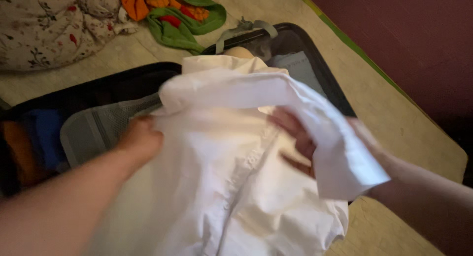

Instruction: The person packs various clothing items into a suitcase, including placing smaller garments into a mesh compartment and taking a white shirt from a hanger to place it inside the luggage.

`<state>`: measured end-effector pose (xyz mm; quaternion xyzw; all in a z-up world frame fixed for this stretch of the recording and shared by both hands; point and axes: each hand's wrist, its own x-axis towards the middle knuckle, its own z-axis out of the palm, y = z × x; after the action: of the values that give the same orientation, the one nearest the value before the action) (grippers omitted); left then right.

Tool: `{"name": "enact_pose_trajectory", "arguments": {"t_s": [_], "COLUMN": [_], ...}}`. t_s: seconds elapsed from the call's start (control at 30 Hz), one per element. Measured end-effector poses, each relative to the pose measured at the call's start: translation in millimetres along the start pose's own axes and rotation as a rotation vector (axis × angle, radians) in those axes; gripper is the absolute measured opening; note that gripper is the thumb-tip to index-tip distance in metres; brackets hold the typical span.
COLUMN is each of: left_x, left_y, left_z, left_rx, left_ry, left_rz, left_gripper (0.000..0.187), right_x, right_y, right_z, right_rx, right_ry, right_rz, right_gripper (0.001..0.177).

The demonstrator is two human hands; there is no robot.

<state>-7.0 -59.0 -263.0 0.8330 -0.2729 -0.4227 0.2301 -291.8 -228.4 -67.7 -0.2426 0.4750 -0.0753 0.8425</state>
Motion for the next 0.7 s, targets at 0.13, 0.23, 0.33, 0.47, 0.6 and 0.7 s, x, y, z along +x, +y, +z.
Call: {"name": "enact_pose_trajectory", "arguments": {"t_s": [0.13, 0.23, 0.33, 0.47, 0.6, 0.7], "left_x": [-5.1, -2.2, -4.2, -8.5, -4.0, -8.6], "left_y": [-4.6, -2.6, 9.9, 46.1, 58.2, 55.3], "left_z": [-10.7, -2.0, -4.1, -4.8, -6.5, -4.5], "left_rx": [-0.366, -0.461, -0.651, -1.12, -1.235, -1.371], "left_ry": [-0.058, 0.0, 0.03, -0.043, -0.132, -0.132], "left_rz": [-0.081, -0.072, -0.173, -0.525, -0.673, -0.86], "left_gripper": [0.061, 0.067, 0.069, 0.052, 0.045, 0.041], "right_x": [-9.4, -10.9, -6.8, -30.7, -32.4, -14.2], "right_y": [44.1, 69.8, 76.3, 71.9, 70.4, 67.6], "right_z": [-24.8, -43.9, -49.2, -28.9, -29.4, -42.5], "right_rx": [-0.459, -0.759, -1.128, -1.744, -1.881, -1.727], "right_ry": [0.393, 0.681, 0.673, 0.803, 0.73, 0.595], "right_rz": [0.326, 0.473, 0.307, 0.421, 0.503, 0.055], "right_gripper": [0.04, 0.04, 0.026, 0.028, 0.037, 0.056]}}
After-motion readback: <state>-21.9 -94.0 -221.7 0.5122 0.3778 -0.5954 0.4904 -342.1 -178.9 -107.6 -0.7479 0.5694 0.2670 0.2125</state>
